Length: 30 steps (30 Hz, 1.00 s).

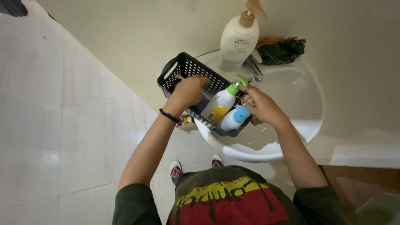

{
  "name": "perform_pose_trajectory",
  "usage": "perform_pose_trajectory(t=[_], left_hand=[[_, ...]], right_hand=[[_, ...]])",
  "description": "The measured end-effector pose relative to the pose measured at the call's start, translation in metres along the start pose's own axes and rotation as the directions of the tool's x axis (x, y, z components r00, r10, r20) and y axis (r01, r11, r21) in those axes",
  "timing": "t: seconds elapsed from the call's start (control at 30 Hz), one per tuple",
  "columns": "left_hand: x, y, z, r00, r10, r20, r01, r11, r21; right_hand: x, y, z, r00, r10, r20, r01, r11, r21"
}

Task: The person cleans a bathroom sink area. They wipe a white plastic basket and a black plastic basket with a cloth, then wipe the sink basin and the wall above it. The baskets are placed on the floor beside the sink.

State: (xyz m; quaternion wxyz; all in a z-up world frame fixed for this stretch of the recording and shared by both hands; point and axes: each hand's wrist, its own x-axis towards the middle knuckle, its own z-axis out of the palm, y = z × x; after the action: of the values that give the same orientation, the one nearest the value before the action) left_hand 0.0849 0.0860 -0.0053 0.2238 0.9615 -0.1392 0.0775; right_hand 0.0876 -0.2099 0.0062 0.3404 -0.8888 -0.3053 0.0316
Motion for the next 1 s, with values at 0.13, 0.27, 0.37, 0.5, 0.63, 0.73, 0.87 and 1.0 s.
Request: perform_pose_trajectory(t=[0.13,0.27,0.37,0.5,0.63,0.73,0.87,1.0], left_hand=[[0.023,-0.043,0.023,1.000,-0.012,0.007,0.008,0.899,0.437],[0.040,-0.083,0.066,0.985,-0.111,0.135,0.000,0.771,0.637],[0.046,-0.102,0.085,0.994,-0.069,0.083,-0.007,0.728,0.685],[0.039,-0.096,0.066,0.989,-0.075,0.125,-0.026,0.752,0.659],[0.028,-0.062,-0.013,0.998,-0.009,0.056,-0.011,0.933,0.361],[0.014,-0.023,-0.064,0.988,0.120,-0.099,-0.088,0.955,0.284],[-0.001,0.019,-0.101,0.931,0.282,-0.233,-0.283,0.959,0.029],[-0.002,0.048,-0.088,0.969,0.168,-0.180,-0.209,0.948,-0.239]], right_hand=[[-0.004,0.013,0.007,0.998,0.057,0.005,-0.057,0.998,-0.020],[-0.003,0.012,0.007,0.997,-0.004,-0.076,0.004,1.000,-0.001],[-0.003,0.007,0.007,0.983,0.184,0.001,-0.184,0.983,0.012],[-0.004,0.005,0.006,0.996,0.072,-0.042,-0.072,0.997,0.018],[-0.005,0.006,0.006,0.995,0.055,-0.077,-0.056,0.998,-0.017],[-0.007,0.006,0.008,0.996,0.025,-0.091,-0.021,0.999,0.045],[-0.004,0.006,0.008,0.984,-0.108,-0.142,0.105,0.994,-0.028],[0.000,0.004,0.006,0.995,-0.050,-0.091,0.049,0.999,-0.012]])
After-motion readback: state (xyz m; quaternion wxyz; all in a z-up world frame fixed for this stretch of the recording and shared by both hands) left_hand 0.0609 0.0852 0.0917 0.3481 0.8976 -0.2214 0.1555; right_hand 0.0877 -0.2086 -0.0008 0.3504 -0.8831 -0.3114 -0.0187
